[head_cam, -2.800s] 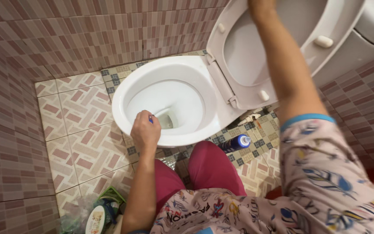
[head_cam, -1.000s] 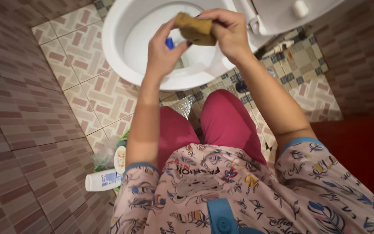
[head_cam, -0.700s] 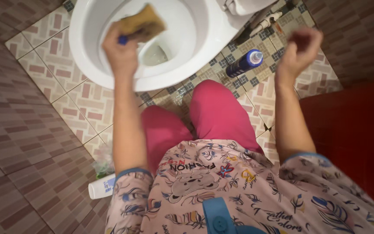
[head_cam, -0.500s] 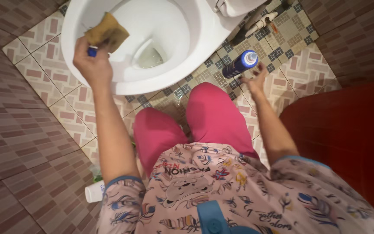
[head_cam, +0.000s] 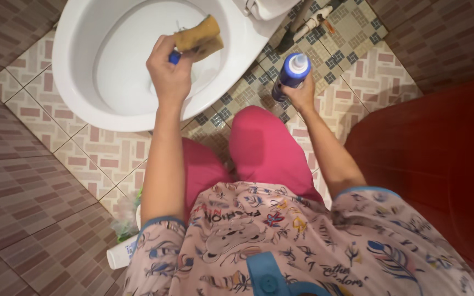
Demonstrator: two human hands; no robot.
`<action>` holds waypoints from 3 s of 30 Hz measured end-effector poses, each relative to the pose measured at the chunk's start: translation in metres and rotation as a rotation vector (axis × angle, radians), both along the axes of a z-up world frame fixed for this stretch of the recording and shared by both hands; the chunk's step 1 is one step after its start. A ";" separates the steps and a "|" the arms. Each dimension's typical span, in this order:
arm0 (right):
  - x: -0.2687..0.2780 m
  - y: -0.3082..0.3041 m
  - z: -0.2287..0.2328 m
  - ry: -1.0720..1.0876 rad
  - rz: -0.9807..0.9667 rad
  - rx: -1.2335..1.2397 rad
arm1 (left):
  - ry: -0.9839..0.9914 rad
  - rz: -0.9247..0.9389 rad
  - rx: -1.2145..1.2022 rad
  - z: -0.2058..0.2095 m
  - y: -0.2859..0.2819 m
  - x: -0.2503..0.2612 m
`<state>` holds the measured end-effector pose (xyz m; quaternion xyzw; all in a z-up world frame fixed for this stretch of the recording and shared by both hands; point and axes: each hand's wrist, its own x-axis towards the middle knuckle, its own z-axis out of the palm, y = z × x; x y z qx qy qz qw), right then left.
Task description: The person scrubs the inside of a toilet bowl with a sponge and blue cleaning liquid, then wipes the exterior base and tank. They handle a blue cleaning bottle and a yellow sponge while kneeling on the tiled floor.
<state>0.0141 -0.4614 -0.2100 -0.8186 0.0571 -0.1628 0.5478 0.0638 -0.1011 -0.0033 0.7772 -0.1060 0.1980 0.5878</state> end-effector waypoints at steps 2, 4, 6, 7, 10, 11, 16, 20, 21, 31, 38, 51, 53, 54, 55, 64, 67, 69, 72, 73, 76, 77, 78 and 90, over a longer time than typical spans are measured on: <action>-0.007 0.010 0.058 -0.092 0.101 -0.034 | 0.012 0.007 -0.044 0.004 -0.005 0.004; -0.014 0.022 0.126 -0.210 0.202 -0.123 | -0.035 0.061 -0.063 0.009 0.002 0.007; -0.014 0.035 0.192 -0.170 0.232 -0.346 | -0.130 0.156 -0.057 0.014 0.016 0.008; -0.009 0.048 0.217 -0.161 0.235 -0.419 | -0.153 0.240 -0.064 0.015 0.028 0.006; 0.021 0.086 0.273 -0.018 0.289 -0.647 | -0.232 0.476 -0.095 0.016 0.070 -0.003; 0.038 0.099 0.284 0.049 0.314 -0.722 | -0.258 0.541 -0.102 0.015 0.084 -0.007; 0.106 0.165 0.302 0.307 0.373 -0.935 | -0.175 0.687 -0.189 0.003 0.136 -0.041; 0.141 0.193 0.291 0.299 0.398 -1.012 | -0.172 0.716 -0.192 0.008 0.152 -0.065; 0.149 0.197 0.286 0.366 0.397 -1.029 | -0.196 0.721 -0.174 0.009 0.155 -0.071; 0.156 0.255 0.268 0.241 0.601 -1.211 | -0.206 0.813 -0.163 0.005 0.178 -0.114; 0.110 0.316 0.281 -0.078 0.850 -1.400 | -0.283 0.823 -0.170 -0.002 0.187 -0.120; 0.053 0.176 0.353 0.449 0.810 -1.839 | -0.267 0.749 -0.176 0.001 0.170 -0.086; 0.054 0.152 0.353 0.439 0.725 -1.852 | -0.280 0.723 -0.193 0.003 0.162 -0.075; 0.055 0.138 0.352 0.438 0.678 -1.855 | -0.287 0.704 -0.202 0.004 0.156 -0.070; 0.057 0.127 0.350 0.411 0.636 -1.840 | -0.270 0.684 -0.212 0.005 0.149 -0.065; 0.048 0.089 0.325 0.487 0.485 -1.634 | -0.274 0.550 -0.175 0.013 0.112 -0.043; 0.020 0.080 0.317 0.504 0.502 -1.521 | -0.228 0.536 -0.163 0.009 0.109 -0.041; 0.011 0.072 0.310 0.487 0.496 -1.459 | -0.235 0.507 -0.169 0.006 0.106 -0.037; 0.004 0.055 0.291 0.340 0.496 -1.217 | -0.206 0.488 -0.156 0.003 0.098 -0.029; 0.004 0.047 0.283 0.334 0.480 -1.119 | -0.218 0.480 -0.143 0.002 0.095 -0.027; 0.001 0.021 0.252 0.227 0.454 -0.754 | -0.220 0.438 -0.103 -0.001 0.086 -0.020; -0.001 0.011 0.240 0.129 0.463 -0.588 | -0.198 0.416 -0.090 -0.001 0.084 -0.016; -0.003 0.002 0.226 0.030 0.466 -0.421 | -0.177 0.392 -0.077 0.000 0.081 -0.013; 0.024 -0.005 0.004 -0.029 0.113 0.020 | 0.146 0.123 0.212 0.009 0.020 0.018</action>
